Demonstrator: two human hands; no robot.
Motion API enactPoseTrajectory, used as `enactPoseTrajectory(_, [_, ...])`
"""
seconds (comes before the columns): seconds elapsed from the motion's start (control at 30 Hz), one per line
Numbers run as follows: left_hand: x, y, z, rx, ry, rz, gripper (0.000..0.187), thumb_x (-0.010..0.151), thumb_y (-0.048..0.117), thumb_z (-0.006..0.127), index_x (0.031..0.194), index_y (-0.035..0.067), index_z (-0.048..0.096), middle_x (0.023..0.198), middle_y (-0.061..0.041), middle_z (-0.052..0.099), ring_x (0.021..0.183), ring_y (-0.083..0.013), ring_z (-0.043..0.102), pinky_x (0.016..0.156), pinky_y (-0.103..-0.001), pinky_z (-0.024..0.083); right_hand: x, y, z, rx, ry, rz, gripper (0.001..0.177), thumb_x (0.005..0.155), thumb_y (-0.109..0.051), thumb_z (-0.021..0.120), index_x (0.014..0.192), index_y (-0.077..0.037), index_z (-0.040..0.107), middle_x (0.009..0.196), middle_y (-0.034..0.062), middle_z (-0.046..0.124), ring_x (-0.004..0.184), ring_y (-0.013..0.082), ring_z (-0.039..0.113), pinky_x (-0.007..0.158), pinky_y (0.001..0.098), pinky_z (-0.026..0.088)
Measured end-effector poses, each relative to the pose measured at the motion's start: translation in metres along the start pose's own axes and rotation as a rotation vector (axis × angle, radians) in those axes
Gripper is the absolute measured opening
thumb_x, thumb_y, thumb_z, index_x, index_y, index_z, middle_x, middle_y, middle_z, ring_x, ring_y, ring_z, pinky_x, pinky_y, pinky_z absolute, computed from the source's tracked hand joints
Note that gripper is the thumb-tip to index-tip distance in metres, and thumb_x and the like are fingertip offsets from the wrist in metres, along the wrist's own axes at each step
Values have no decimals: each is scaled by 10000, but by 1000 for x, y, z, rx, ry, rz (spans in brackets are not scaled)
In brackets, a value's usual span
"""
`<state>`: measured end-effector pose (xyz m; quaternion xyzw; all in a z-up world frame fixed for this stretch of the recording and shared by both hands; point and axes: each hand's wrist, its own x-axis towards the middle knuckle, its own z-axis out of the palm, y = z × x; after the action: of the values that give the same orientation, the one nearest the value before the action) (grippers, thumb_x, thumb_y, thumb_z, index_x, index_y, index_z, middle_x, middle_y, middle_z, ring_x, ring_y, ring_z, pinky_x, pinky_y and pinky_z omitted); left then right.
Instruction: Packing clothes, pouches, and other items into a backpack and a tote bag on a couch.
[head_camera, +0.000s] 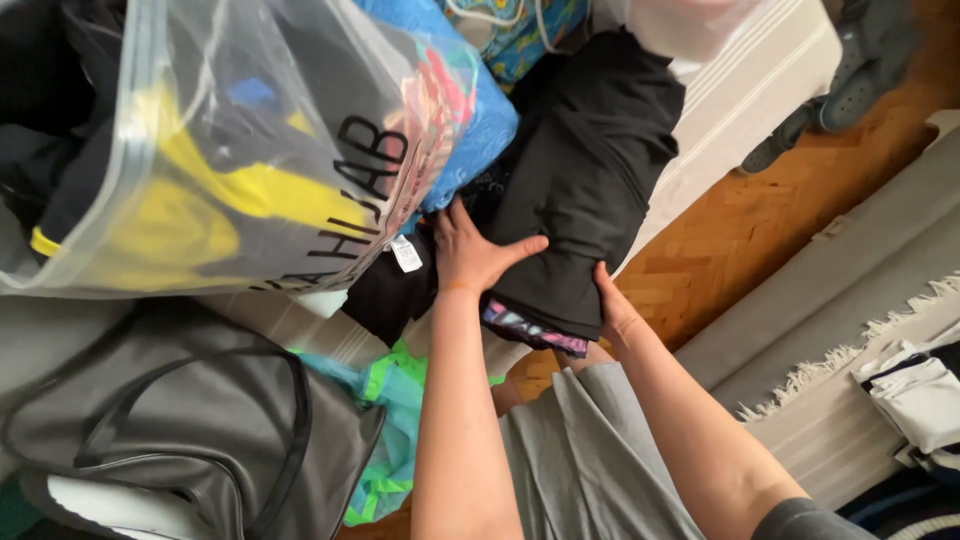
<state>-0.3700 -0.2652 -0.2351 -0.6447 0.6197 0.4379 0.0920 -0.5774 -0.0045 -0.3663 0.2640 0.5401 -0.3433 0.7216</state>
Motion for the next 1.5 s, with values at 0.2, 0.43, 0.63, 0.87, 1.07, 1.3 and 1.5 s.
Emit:
enactPoseTrajectory(0.2, [30,-12,-2,-166,-202,-99,1573,394,830,825,1558,-55,243,1530,-274,420,1406,-418,433,1129,-442,397,16,2,-20,11,-119,-88,1126,681,-794,684,1521,-80,457,1520,128,534,1379,305,518,1157,479,409])
enactPoseTrajectory(0.43, [20,-44,34,-215,-781,-161,1394,496,902,729,1441,-109,555,1499,-269,548,1427,-339,513,1164,-380,399,28,-7,-117,95,-123,-2,1269,557,-855,691,1498,-29,485,1447,213,584,1309,370,572,1117,525,431])
enactPoseTrajectory(0.63, [-58,-29,18,-790,-643,-23,1279,517,709,866,1453,-76,486,1458,-197,603,1374,-287,570,1139,-359,436,-63,-16,-92,-48,-341,79,1118,608,-638,878,1486,-55,504,1444,188,581,1305,356,581,1144,500,441])
enactPoseTrajectory(0.87, [-162,-68,-44,-1001,-430,242,1161,655,484,907,1564,29,346,1539,-127,498,1444,-257,437,1197,-364,327,-143,-49,2,-317,-493,159,962,686,-361,925,1427,98,518,1358,283,622,1231,423,617,1086,530,472])
enactPoseTrajectory(1.07, [-302,-178,-56,-1423,-277,-145,1098,588,322,945,1510,6,438,1417,-119,595,1316,-270,552,1099,-379,441,-208,-11,230,-858,-616,215,1105,591,-384,926,1489,50,451,1442,220,594,1310,362,579,1107,474,450])
enactPoseTrajectory(1.3, [-464,-348,-88,-1575,363,-163,1030,637,406,936,1473,-26,516,1394,-135,609,1227,-283,614,1004,-426,522,-199,184,421,-1279,-824,375,1117,645,-412,891,1537,16,375,1512,169,538,1368,300,527,1158,433,396])
enactPoseTrajectory(1.5, [-551,-555,-6,-1973,437,-418,1037,663,397,969,1467,-49,488,1319,-159,558,1157,-350,582,942,-473,508,-173,362,492,-1349,-970,438,1013,760,-398,860,1544,51,400,1516,166,547,1386,285,517,1179,414,388])
